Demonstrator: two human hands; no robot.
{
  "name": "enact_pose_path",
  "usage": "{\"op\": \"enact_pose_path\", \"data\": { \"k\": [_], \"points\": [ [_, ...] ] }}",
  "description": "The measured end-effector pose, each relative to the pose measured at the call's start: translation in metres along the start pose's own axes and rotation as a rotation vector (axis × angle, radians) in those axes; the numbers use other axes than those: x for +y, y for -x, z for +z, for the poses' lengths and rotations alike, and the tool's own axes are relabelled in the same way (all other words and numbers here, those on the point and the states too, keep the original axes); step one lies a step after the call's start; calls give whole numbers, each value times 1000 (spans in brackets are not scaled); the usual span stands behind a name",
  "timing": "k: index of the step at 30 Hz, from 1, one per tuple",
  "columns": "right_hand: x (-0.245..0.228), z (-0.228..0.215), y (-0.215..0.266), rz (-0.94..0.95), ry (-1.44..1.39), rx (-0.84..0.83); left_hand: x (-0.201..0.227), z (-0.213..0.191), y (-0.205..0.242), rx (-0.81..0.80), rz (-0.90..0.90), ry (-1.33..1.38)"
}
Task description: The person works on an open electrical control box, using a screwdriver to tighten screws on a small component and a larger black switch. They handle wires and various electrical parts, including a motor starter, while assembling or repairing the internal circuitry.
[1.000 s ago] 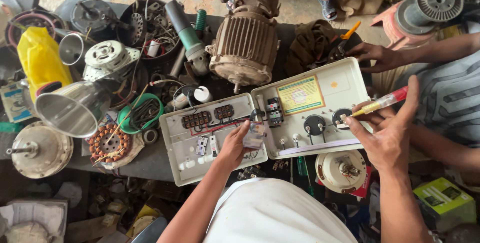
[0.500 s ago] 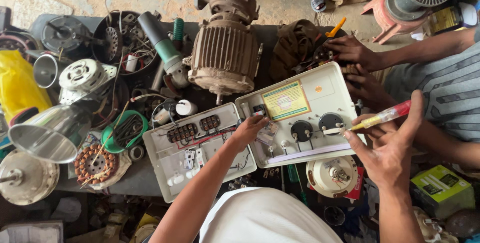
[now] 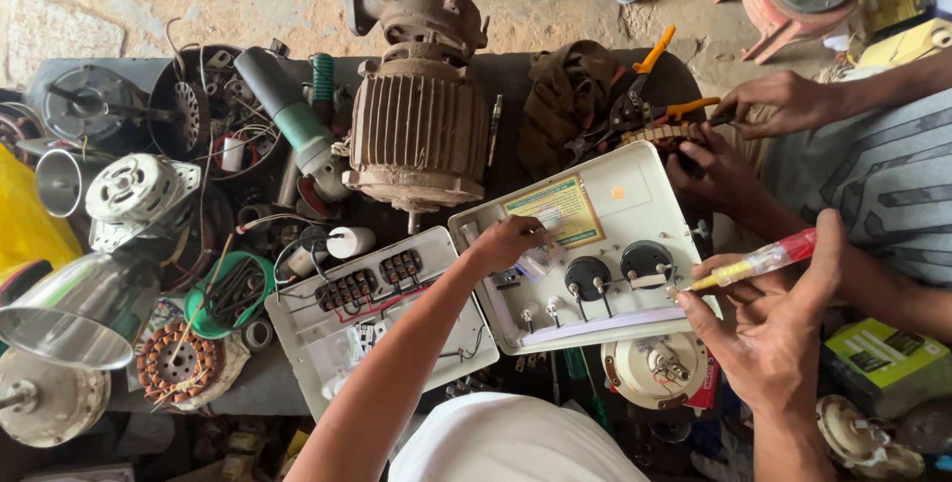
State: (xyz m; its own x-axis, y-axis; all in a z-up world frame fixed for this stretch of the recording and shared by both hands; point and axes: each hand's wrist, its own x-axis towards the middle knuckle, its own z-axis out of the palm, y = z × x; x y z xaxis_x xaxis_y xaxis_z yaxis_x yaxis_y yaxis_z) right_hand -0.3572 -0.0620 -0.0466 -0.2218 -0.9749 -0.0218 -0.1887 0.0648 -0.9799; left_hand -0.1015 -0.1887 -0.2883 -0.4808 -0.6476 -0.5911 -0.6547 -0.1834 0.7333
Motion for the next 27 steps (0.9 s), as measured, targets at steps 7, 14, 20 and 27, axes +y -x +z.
{"op": "enact_pose_path", "data": {
  "k": [7, 14, 20, 27],
  "points": [
    [4, 2, -7, 13, 44, 3, 5, -12, -4, 0, -12, -124],
    [4, 6, -10, 51, 37, 0, -1, -11, -14, 15, -24, -104],
    [6, 11, -12, 24, 46, -26, 3, -6, -2, 141, -14, -143],
    [15, 25, -14, 15, 27, -93, 12, -2, 16, 354, 117, -86]
  ]
}}
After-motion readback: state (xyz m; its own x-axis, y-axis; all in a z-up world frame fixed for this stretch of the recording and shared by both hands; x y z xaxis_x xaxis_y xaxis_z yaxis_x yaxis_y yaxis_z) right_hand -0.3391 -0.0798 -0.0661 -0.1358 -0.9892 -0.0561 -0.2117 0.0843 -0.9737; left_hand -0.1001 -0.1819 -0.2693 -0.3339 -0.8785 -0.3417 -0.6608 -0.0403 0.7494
